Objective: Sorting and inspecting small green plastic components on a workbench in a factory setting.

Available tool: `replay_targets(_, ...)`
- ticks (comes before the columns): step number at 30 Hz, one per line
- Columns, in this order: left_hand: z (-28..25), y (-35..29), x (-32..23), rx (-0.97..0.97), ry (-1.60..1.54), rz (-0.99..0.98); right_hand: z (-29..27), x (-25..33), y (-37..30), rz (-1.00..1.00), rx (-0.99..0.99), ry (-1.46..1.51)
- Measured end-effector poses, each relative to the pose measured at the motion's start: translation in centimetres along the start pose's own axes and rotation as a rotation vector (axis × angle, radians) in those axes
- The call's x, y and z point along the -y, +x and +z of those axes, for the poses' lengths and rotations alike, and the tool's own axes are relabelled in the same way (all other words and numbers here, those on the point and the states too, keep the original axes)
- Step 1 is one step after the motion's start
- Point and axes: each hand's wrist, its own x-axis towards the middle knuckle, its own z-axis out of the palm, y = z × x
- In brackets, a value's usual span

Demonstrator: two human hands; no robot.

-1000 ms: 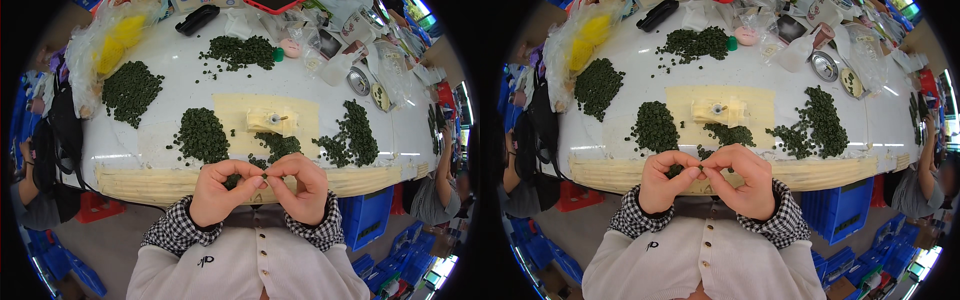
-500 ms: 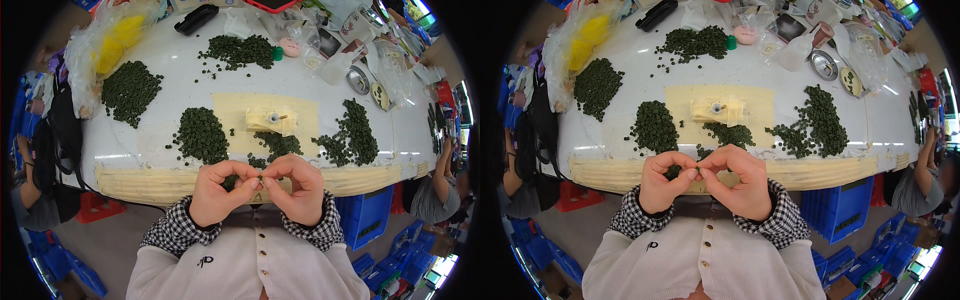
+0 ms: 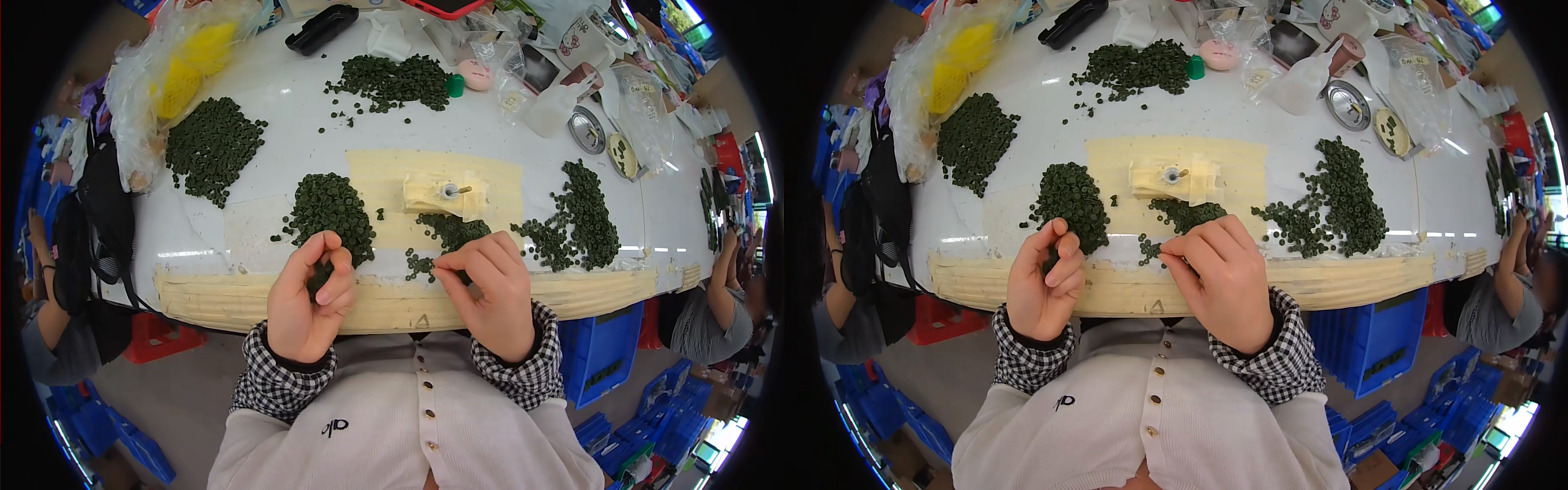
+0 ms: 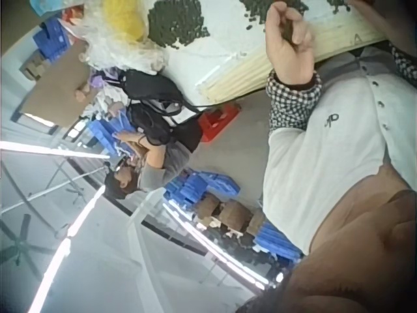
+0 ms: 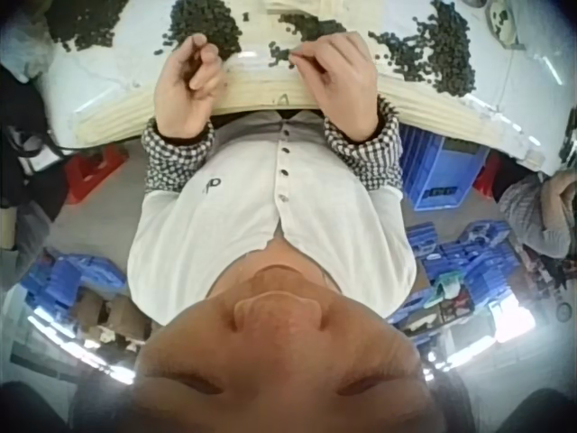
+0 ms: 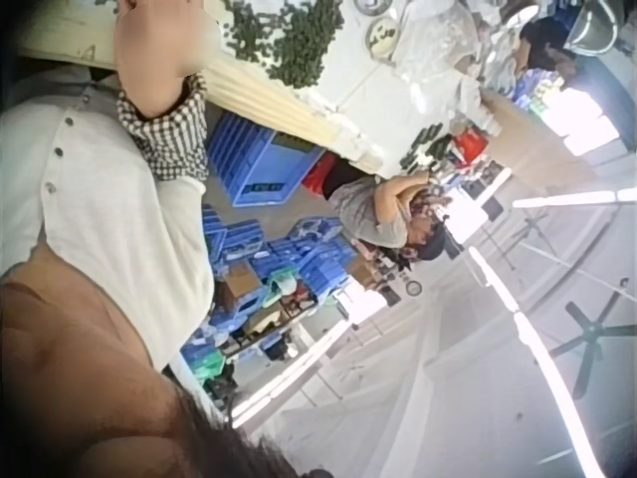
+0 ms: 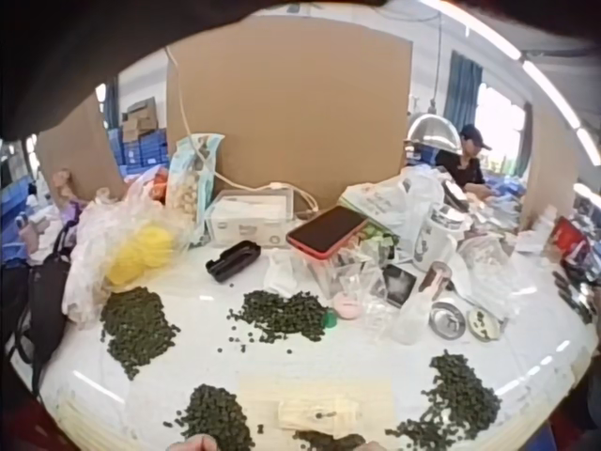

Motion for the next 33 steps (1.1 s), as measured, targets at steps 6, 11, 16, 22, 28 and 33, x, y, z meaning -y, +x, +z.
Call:
replay_targets(6,1.2,-0.1,0.5,-0.077,0.016,0.019,1.4,0.3,0.0,-0.130,0.098,-0.063)
replay_targets(11,1.2,-0.1,0.8,-0.024,0.071,-0.009,1.9,0.8,0.1,-0.177,0.130,-0.176)
replay_targets(16,0.6,-0.2,1.0,0.035,0.114,-0.022,2.5,1.0,0.2,-0.183,0.172,-0.290)
replay_targets(22,0.1,-0.3,0.7,0.088,0.109,0.032,2.1,1.3,0.1,-0.147,0.236,-0.320)
replay_targets(28,1.4,-0.4,0.6,-0.042,0.211,0.048,2.0,1.0,-0.1,-0.172,0.215,-0.334)
replay_targets(33,0.2,-0.4,0.7,0.049,0.214,0.073,1.1,0.6,0.0,-0.124,0.087,-0.304)
